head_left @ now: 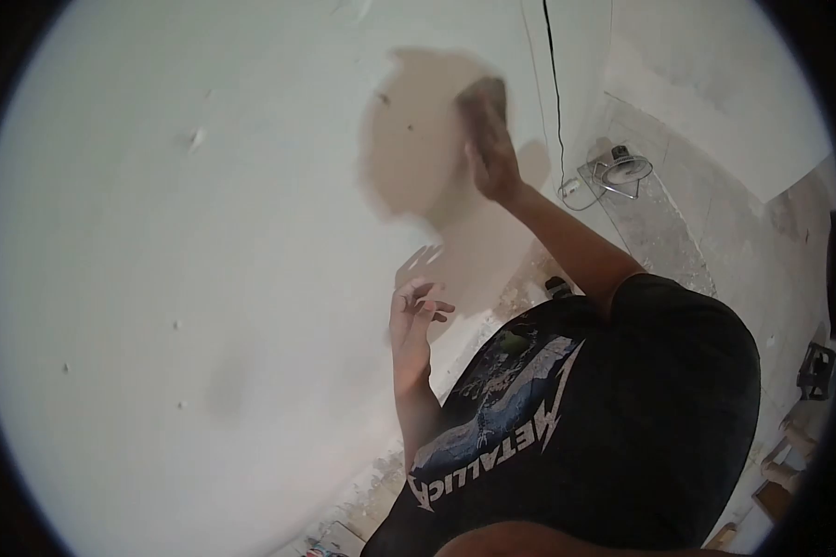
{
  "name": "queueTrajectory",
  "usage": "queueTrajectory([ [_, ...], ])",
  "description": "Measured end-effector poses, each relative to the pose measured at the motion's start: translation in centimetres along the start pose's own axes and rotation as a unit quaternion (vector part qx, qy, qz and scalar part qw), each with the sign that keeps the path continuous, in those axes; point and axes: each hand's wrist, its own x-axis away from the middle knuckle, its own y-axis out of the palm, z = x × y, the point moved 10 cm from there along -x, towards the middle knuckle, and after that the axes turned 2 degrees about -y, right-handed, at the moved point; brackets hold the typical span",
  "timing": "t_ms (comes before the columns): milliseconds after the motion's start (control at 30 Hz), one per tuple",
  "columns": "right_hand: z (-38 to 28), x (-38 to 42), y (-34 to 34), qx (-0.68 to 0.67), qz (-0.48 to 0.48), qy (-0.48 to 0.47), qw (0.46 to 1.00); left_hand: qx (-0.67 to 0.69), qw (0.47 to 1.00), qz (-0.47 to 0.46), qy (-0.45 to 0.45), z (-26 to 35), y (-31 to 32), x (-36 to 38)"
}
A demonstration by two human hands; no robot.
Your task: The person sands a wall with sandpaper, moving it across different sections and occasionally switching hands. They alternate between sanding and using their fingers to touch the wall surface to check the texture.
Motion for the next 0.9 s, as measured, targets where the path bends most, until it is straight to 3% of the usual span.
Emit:
queueTrajectory([
  [33, 1.8, -1.3, -0.9, 0.003, 0.068, 0.017, 0.998, -0.023, 0.999, -0.022, 0.003, 0.7, 0.8, -0.2],
  [100, 4.7, -3.8, -1.5, -0.054, 0.104, 0.096, 0.988, -0.059, 0.997, -0.053, 0.022, 1.7, 2.0, -0.5],
  [133, 5.5, -3.0, 2.5, -0.074, 0.102, 0.130, 0.983, -0.051, 0.996, -0.064, 0.033, -0.3, -1.3, -2.8],
  [233, -0.7, -5.5, 1.6, -0.075, 0.083, 0.002, 0.994, -0.067, 0.991, -0.052, 0.104, 1.6, 0.1, -4.2],
  [333, -6.2, -1.4, 3.8, -0.096, 0.014, -0.079, 0.992, -0.094, 0.981, 0.004, 0.172, 2.8, -0.1, -4.1],
  [400, -4.6, 2.0, 5.9, -0.081, -0.064, -0.080, 0.991, -0.152, 0.969, 0.045, 0.191, 4.6, 0.6, -6.8],
  [500, -0.1, 7.5, 5.8, -0.153, -0.087, 0.009, 0.984, -0.124, 0.973, 0.143, 0.132, 3.5, -1.2, -6.5],
  [600, 4.9, 5.9, 3.3, -0.146, 0.030, 0.108, 0.983, -0.128, 0.965, 0.182, 0.138, 4.7, -0.6, -5.9],
  [733, 6.7, 0.3, 2.7, -0.128, 0.060, 0.117, 0.983, -0.179, 0.952, 0.169, 0.180, 6.5, 1.9, -6.6],
  [900, 1.7, -3.9, 3.9, -0.130, -0.062, -0.023, 0.989, -0.210, 0.954, 0.145, 0.155, 9.5, 7.0, -11.2],
])
